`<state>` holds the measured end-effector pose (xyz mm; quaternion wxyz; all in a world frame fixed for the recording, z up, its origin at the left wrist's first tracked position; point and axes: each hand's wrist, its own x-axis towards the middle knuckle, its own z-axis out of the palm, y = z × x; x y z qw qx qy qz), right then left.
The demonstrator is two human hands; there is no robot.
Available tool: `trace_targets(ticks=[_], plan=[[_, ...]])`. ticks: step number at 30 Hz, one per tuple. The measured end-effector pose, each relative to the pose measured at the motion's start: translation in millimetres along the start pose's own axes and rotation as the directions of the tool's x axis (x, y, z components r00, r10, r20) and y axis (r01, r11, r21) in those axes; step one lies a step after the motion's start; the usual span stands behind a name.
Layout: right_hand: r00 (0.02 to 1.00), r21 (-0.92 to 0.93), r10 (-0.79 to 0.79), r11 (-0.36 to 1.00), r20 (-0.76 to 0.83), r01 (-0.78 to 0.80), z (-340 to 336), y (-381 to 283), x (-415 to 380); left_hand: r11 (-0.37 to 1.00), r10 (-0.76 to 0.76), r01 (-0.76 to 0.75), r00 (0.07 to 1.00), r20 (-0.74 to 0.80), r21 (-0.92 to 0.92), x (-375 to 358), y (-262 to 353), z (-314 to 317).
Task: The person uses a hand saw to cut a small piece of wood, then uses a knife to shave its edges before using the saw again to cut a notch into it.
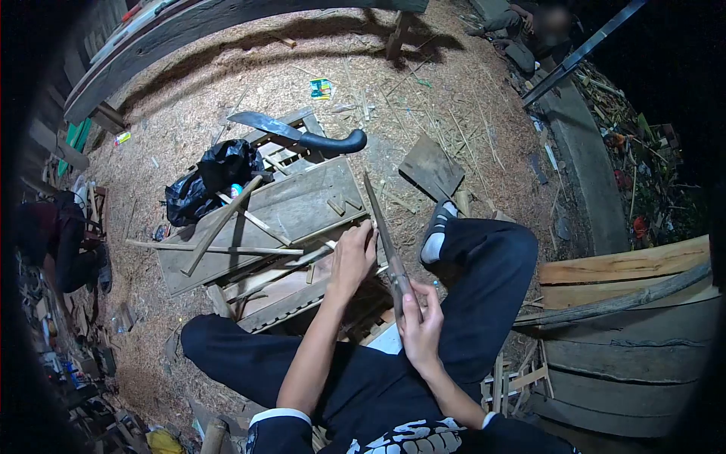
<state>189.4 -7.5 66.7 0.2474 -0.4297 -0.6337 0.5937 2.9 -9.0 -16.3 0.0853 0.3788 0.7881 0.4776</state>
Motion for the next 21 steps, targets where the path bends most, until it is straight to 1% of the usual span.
trace_targets(ticks=[2,4,5,8,10,12,13,14,16,17,19,21], plan=[[1.000,-0.024,-0.016,1.000,-0.014,0.016,-3,4,2,1.000,0.019,-0.020,1.000,-0.022,-0.006,2,1,0],[0.999,-0.004,-0.022,1.000,-0.025,0.022,9,-5,5,0.999,0.046,-0.046,0.998,-0.046,0.005,1,0,3],[0.998,0.048,-0.055,0.997,-0.030,0.056,12,0,3,0.999,0.050,-0.050,0.997,-0.052,0.007,1,0,5],[1.000,0.032,-0.004,0.999,-0.022,0.004,2,6,-4,0.999,0.028,-0.027,0.999,-0.043,0.018,0,-4,3],[1.000,0.044,-0.012,0.999,-0.015,0.013,0,4,-5,1.000,0.005,-0.005,0.999,-0.036,0.005,0,-4,7],[1.000,0.036,0.003,0.999,-0.005,-0.003,6,-2,1,0.999,0.040,-0.039,0.997,-0.060,0.015,0,-5,7],[0.999,0.036,-0.031,0.999,-0.023,0.032,10,-2,4,0.999,0.051,-0.051,0.996,-0.075,0.010,-1,-4,7],[0.999,0.038,-0.031,0.999,-0.020,0.032,10,-3,3,0.999,0.050,-0.049,0.996,-0.076,0.014,-2,-5,5],[1.000,0.037,0.026,0.999,0.006,-0.027,7,-5,4,0.998,0.065,-0.064,0.996,-0.056,0.017,0,-4,5],[1.000,0.035,0.020,0.999,0.003,-0.020,5,-4,6,0.997,0.071,-0.070,0.996,-0.058,0.014,2,-3,8],[1.000,0.024,-0.021,0.999,-0.018,0.021,5,-1,3,0.995,0.073,-0.069,0.996,-0.059,0.073,0,-2,7],[1.000,0.029,-0.005,1.000,-0.026,0.006,1,3,-8,0.996,0.071,-0.068,0.995,-0.068,0.050,1,-2,7]])
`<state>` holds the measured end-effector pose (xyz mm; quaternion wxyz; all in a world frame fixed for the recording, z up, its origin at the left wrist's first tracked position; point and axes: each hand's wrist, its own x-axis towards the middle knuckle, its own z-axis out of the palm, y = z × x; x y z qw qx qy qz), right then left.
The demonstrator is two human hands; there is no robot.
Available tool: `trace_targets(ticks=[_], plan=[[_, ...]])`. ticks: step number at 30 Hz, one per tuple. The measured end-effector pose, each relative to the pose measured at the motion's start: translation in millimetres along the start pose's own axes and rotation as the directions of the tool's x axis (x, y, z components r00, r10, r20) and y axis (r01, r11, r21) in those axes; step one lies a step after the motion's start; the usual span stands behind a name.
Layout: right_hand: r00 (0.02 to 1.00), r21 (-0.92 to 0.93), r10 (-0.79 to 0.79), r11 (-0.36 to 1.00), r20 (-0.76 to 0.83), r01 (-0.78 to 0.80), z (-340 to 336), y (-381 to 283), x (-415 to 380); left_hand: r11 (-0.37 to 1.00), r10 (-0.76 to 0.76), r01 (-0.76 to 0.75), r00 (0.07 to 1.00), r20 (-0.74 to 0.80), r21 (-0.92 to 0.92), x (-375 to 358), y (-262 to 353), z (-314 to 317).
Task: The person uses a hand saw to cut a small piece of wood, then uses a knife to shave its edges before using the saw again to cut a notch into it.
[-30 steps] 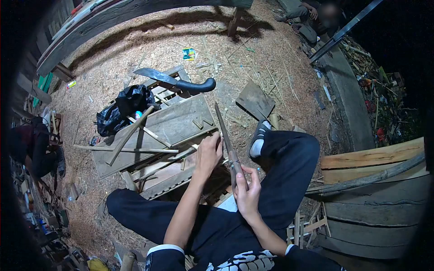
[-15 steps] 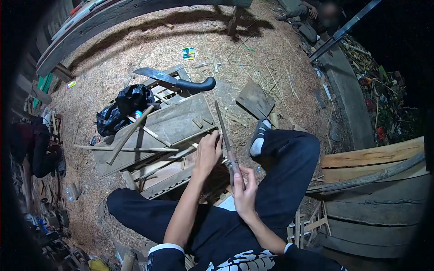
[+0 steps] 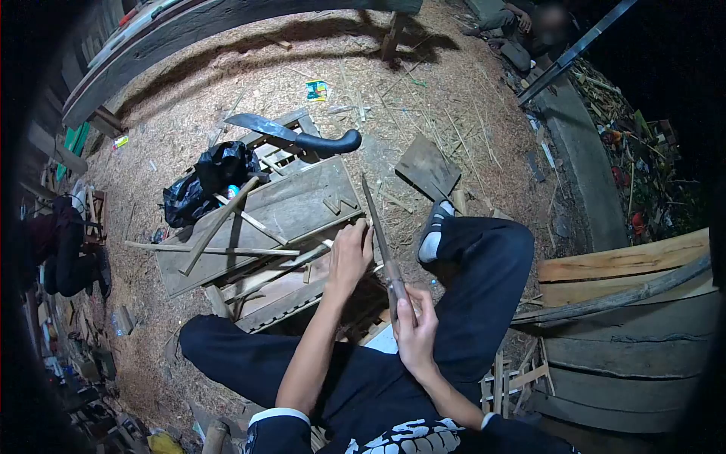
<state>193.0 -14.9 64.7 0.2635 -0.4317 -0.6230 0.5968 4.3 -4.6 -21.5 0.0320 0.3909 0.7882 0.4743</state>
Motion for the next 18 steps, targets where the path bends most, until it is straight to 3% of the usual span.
trace_targets(ticks=[5,6,7,11,12,15,18], plan=[[0.998,-0.081,-0.051,0.996,-0.029,0.048,-1,2,-3,1.000,0.008,-0.008,1.000,-0.022,0.005,-1,1,0],[0.999,-0.017,0.044,0.999,-0.004,-0.045,-3,-7,-6,1.000,-0.006,0.006,1.000,-0.028,0.004,-2,1,-2],[1.000,-0.067,0.019,0.998,-0.006,-0.019,-10,-3,-5,1.000,-0.004,0.004,1.000,-0.029,0.007,-1,0,-3],[0.997,0.022,0.083,0.996,0.009,-0.083,-1,-9,8,0.999,-0.026,0.025,0.999,-0.031,-0.022,0,2,2],[0.998,0.002,-0.057,0.998,-0.017,0.057,7,-2,20,1.000,-0.016,0.015,0.999,-0.041,-0.016,-1,1,4],[0.999,-0.077,-0.048,0.996,0.008,0.048,-1,-4,8,1.000,0.003,-0.004,0.999,-0.053,-0.006,0,-1,1],[1.000,-0.028,-0.017,0.999,0.012,0.017,2,-5,14,1.000,-0.004,0.003,0.999,-0.047,-0.018,2,2,2]])
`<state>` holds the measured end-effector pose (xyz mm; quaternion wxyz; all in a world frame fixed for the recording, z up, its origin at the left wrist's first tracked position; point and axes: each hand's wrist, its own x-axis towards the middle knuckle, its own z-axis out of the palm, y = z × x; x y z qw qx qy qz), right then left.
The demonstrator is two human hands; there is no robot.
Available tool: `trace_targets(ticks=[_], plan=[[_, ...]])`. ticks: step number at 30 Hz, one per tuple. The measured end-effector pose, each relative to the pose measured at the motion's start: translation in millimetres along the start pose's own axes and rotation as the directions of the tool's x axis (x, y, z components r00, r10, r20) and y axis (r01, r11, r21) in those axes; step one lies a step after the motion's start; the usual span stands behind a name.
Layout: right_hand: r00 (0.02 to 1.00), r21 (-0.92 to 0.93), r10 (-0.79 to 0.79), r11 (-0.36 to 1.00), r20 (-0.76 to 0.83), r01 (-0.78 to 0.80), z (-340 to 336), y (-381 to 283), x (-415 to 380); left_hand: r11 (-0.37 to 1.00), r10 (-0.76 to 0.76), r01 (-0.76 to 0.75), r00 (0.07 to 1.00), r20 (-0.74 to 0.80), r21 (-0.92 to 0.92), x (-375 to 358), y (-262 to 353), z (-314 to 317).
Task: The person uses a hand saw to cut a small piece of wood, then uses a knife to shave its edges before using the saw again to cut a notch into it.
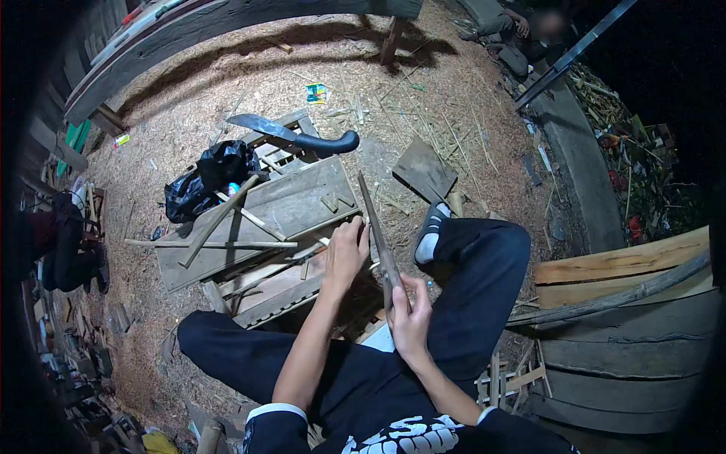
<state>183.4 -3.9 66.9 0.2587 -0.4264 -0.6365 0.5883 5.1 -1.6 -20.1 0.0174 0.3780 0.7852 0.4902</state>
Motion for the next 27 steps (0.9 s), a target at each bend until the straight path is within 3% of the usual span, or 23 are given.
trace_targets(ticks=[3,5,9,19,23,27], plan=[[0.999,0.074,0.053,0.996,0.009,-0.054,14,2,8,1.000,-0.022,0.022,0.999,0.025,0.009,-5,1,-1],[0.999,0.047,-0.033,0.998,-0.029,0.034,9,13,-5,1.000,-0.025,0.025,0.999,0.023,0.007,-2,-1,-3],[0.998,0.023,0.066,0.998,0.005,-0.067,11,-4,2,0.999,-0.023,0.023,0.999,0.035,-0.023,-2,-3,0],[1.000,0.057,-0.025,0.998,-0.015,0.026,8,3,-2,0.998,-0.016,0.019,0.999,0.044,-0.054,-1,-7,-1],[1.000,-0.018,-0.010,1.000,-0.018,0.010,-2,10,-7,0.999,-0.017,0.018,0.999,0.029,-0.048,-1,-5,0],[1.000,0.075,0.027,0.997,0.006,-0.027,8,0,1,0.999,0.008,-0.007,1.000,0.020,-0.042,1,-7,-3]])
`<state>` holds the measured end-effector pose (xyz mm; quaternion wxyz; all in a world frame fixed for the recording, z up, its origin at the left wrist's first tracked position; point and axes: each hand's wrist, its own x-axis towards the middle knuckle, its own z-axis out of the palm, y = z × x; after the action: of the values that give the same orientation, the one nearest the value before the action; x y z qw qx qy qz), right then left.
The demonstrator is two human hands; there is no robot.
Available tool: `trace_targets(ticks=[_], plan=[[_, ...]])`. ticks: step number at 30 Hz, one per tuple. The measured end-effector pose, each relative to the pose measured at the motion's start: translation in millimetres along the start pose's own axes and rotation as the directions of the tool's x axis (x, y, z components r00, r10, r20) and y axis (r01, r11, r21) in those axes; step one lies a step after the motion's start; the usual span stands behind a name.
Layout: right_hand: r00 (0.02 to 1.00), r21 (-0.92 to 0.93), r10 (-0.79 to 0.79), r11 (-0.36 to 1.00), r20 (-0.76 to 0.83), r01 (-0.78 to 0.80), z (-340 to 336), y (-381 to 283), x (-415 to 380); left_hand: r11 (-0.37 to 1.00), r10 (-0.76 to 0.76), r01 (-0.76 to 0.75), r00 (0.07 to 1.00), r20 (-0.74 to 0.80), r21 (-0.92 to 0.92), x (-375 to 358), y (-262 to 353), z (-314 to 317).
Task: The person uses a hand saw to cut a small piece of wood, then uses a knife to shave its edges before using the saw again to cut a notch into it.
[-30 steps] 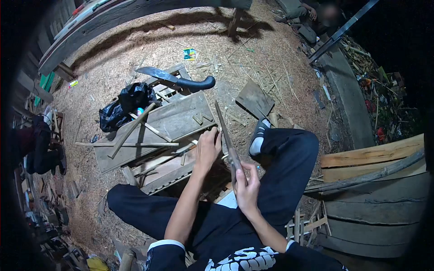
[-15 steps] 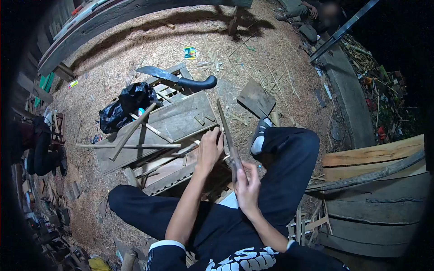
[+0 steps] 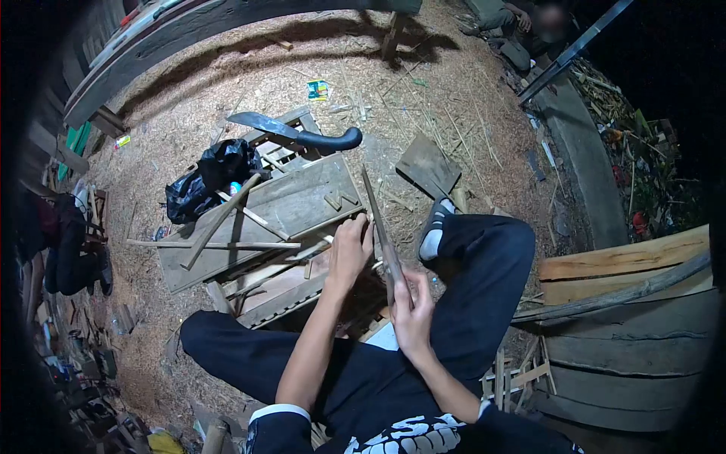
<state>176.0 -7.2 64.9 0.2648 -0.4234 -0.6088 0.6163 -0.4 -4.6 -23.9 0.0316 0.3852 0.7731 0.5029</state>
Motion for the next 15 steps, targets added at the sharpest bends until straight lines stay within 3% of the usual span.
trace_targets(ticks=[2,7,10,15], plan=[[0.999,-0.129,-0.039,0.991,-0.010,0.037,-13,13,-17,0.999,-0.039,0.039,0.999,0.018,-0.016,-2,0,4],[1.000,0.065,-0.023,0.998,-0.020,0.025,7,1,5,1.000,-0.005,0.005,1.000,-0.003,0.011,-2,3,1],[1.000,0.001,0.001,1.000,-0.010,-0.001,-10,2,-10,0.999,-0.051,0.051,0.999,0.014,0.014,-1,6,2],[1.000,0.044,0.005,0.999,-0.011,-0.004,8,-3,11,1.000,-0.007,0.007,1.000,-0.010,0.031,-3,4,2]])
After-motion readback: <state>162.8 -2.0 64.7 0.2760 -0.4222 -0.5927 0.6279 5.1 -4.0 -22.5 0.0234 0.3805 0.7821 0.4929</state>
